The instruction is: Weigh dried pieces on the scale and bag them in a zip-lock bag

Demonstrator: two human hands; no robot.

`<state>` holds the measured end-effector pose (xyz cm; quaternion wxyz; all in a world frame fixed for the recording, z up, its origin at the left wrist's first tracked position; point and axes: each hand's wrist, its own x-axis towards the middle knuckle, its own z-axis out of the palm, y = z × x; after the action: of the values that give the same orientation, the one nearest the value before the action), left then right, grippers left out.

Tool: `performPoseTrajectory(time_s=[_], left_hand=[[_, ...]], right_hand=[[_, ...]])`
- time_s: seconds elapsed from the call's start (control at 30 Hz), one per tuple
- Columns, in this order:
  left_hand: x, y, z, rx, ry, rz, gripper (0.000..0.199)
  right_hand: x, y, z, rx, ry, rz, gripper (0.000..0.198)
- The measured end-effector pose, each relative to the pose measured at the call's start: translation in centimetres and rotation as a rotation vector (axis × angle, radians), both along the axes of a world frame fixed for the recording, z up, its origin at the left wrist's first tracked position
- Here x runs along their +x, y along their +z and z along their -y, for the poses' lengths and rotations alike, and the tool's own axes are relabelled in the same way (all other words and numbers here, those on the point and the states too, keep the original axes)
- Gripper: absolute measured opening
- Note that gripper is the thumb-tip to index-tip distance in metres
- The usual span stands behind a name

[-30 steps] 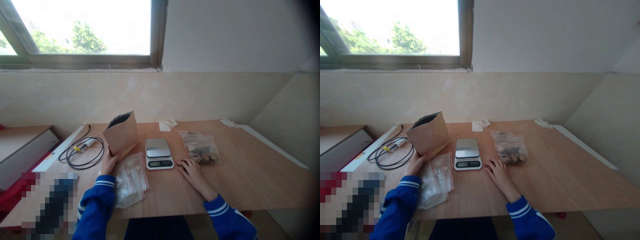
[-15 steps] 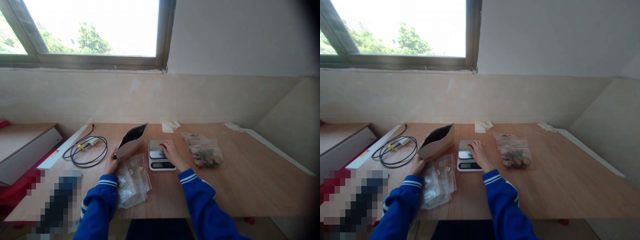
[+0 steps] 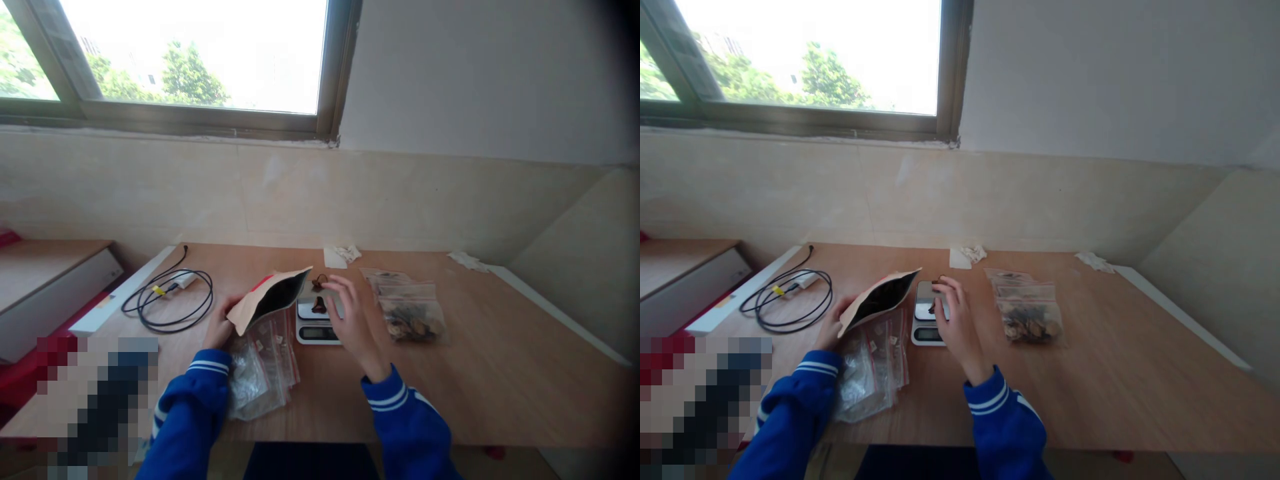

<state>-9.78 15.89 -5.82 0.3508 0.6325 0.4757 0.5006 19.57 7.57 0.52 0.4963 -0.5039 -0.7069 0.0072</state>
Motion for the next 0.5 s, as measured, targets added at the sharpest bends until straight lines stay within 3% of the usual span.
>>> performPoseTrajectory(time_s=[0.13,0.3,0.43,0.5], left_hand=[[0.1,-0.2,0.1,-0.015,0.007,-0.008,0.042],[0.4,-0.1,0.6,-0.003,0.004,0.018,0.043],[0.5,-0.2,0.8,0.002,-0.024,0.012,0.042],[0.4,-0.5,0.7,0.009,-0.042,0.005,0.04]], right_hand=[[-2.6,3.6,2.5,0.04,0.172,0.087,0.027],[-5.2,3.4,2.9,0.005,0.198,0.325,0.028],[-6.0,2.6,2.4,-0.257,0.132,0.464,0.026],[-6.3,2.6,2.0,-0.357,0.17,0.454,0.027]])
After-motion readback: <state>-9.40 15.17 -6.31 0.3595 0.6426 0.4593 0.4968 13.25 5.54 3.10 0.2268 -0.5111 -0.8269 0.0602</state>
